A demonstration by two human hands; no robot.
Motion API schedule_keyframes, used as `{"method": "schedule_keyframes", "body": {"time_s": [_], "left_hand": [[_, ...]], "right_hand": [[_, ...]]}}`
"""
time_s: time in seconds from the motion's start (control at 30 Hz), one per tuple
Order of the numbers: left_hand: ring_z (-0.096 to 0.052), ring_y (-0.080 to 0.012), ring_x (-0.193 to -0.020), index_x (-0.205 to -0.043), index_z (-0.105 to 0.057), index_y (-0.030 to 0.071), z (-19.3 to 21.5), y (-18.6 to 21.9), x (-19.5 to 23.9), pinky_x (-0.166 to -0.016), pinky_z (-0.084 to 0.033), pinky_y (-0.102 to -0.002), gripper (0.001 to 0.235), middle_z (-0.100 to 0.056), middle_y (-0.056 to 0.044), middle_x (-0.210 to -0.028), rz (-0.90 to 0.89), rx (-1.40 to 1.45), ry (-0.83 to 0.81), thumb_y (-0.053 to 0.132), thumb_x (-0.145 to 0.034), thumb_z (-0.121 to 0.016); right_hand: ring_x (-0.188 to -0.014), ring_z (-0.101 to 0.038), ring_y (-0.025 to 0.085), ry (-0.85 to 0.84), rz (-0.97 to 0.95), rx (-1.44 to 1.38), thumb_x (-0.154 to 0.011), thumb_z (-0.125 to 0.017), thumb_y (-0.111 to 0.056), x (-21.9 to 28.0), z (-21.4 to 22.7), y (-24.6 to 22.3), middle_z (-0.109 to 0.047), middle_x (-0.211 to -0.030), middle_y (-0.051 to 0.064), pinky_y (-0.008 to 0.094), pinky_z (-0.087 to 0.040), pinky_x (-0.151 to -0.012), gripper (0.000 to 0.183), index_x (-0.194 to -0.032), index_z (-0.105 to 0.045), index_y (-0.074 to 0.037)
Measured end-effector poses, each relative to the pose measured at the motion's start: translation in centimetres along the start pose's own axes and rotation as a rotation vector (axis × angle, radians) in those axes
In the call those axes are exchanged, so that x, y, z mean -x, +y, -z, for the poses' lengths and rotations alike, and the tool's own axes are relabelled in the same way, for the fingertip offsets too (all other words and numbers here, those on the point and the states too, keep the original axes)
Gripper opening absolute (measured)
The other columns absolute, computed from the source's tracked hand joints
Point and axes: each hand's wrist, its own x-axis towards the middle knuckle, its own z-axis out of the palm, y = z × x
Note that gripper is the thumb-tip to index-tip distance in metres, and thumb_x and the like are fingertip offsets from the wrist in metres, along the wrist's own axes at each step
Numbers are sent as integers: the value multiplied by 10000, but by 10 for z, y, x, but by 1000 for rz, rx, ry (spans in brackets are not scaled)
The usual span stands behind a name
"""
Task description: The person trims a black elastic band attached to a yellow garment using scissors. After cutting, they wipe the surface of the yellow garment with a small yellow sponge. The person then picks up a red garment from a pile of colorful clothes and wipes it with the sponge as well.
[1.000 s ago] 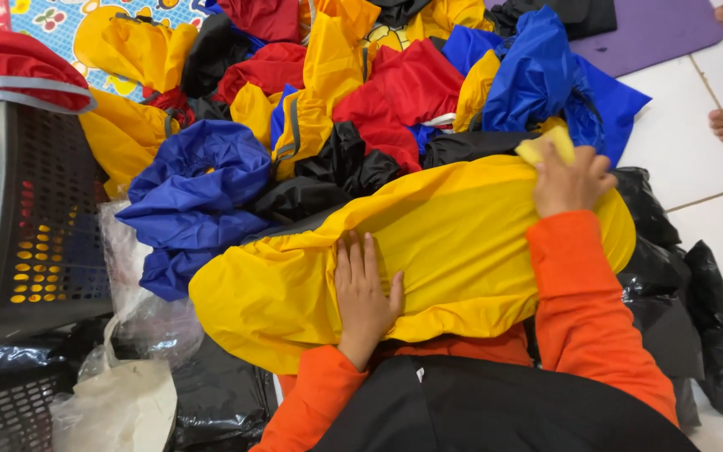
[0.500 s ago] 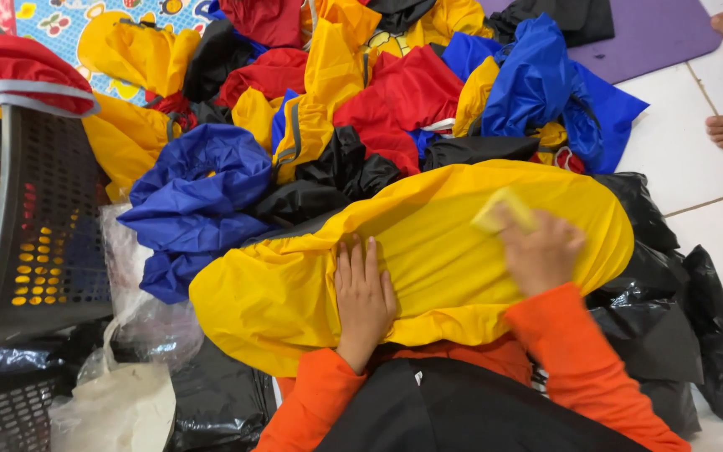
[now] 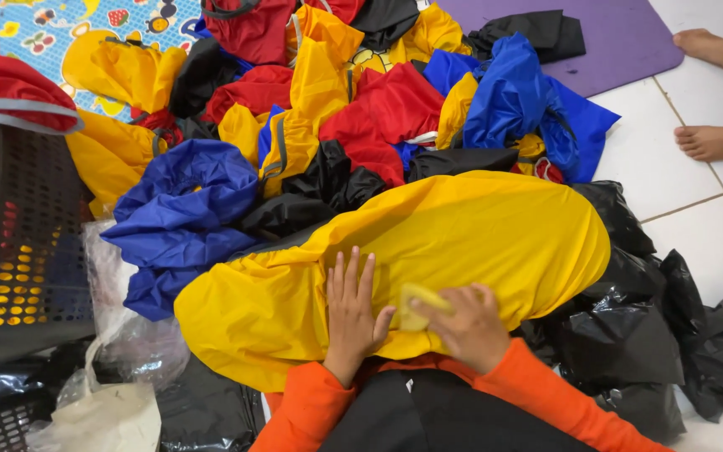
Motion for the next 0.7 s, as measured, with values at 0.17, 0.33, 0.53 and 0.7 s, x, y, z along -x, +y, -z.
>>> {"method": "schedule_keyframes", "body": {"time_s": [0.17, 0.33, 0.53, 0.7], "left_hand": [[-223, -452, -1568, -1599, -356, 132, 4, 3, -2, -1220, -237, -627, 815, -283, -177, -1684, -24, -8, -26, 665, -983, -398], [-223, -458, -1558, -1600, -354, 130, -4, 9, -3, -1243, -179, -652, 977, -266, -192, -1680, -116, -229, -34, 745, -889, -622], [-119, -461, -1576, -1643, -202, 71, -10, 15, 15, -1233, -127, -644, 1195, -136, -223, -1712, -77, -324, -165, 731, -758, -657], [-139, -469, -1574, -1632, -225, 54, -6, 20, 16, -1251, -125, -625, 1133, -165, -233, -1702, -25, -221, -162, 769, -852, -631]], "right_hand": [[-777, -600, 329, -12, -391, 316, -911, -606, -406, 31, -6, 113, -584, -871, 3, 481, -372, -659, 341, -1240, -697, -426], [-913, -530, 365, 129, -743, 492, -1012, -631, -358, 29, 12, 160, -614, -1106, 136, 516, -378, -782, 469, -1476, -692, -337], [-989, -583, 311, -7, 131, -228, -943, -690, -335, -7, -17, 10, -624, -1168, 120, 482, -422, -835, 454, -1389, -617, -387], [-852, -613, 327, 147, -93, 254, -948, -624, -349, -19, -39, 98, -658, -1003, 53, 521, -432, -703, 257, -1186, -692, -419]]}}
